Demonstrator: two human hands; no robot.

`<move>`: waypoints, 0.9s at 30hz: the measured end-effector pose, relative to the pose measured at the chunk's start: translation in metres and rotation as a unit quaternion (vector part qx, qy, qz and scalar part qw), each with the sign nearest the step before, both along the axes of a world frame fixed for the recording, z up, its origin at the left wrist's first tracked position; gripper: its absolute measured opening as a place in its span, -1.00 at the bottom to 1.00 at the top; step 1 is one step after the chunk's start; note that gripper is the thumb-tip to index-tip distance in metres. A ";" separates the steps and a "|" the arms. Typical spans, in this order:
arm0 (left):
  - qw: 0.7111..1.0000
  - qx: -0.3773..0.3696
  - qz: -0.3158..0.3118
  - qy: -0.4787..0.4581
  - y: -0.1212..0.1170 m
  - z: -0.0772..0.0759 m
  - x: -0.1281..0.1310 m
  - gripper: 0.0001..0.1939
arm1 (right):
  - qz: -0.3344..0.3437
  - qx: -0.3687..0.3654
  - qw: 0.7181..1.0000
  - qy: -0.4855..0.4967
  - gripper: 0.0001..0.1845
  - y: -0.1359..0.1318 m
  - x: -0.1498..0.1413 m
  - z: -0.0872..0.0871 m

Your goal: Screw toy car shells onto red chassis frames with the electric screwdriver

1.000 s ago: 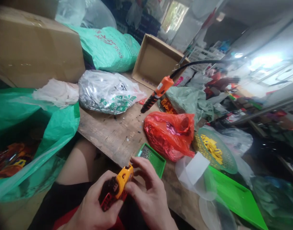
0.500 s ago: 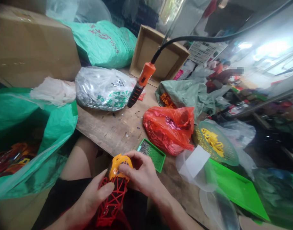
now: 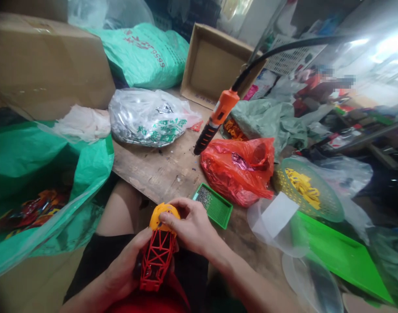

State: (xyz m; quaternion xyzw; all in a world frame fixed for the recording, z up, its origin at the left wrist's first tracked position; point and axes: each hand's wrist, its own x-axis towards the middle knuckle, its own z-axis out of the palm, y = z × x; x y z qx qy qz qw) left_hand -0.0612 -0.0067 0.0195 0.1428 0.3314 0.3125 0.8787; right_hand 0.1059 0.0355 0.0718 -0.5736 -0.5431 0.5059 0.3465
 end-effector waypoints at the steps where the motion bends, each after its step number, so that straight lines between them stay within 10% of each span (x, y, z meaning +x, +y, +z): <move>1: 1.000 -0.013 0.003 0.004 0.000 0.000 0.000 -0.53 | 0.001 -0.002 1.000 0.000 -0.76 0.000 -0.001 -0.001; 27: 0.999 -0.013 0.039 -0.012 0.013 -0.015 -0.004 -0.50 | 0.108 -0.072 0.986 0.108 -0.71 0.021 0.000 -0.001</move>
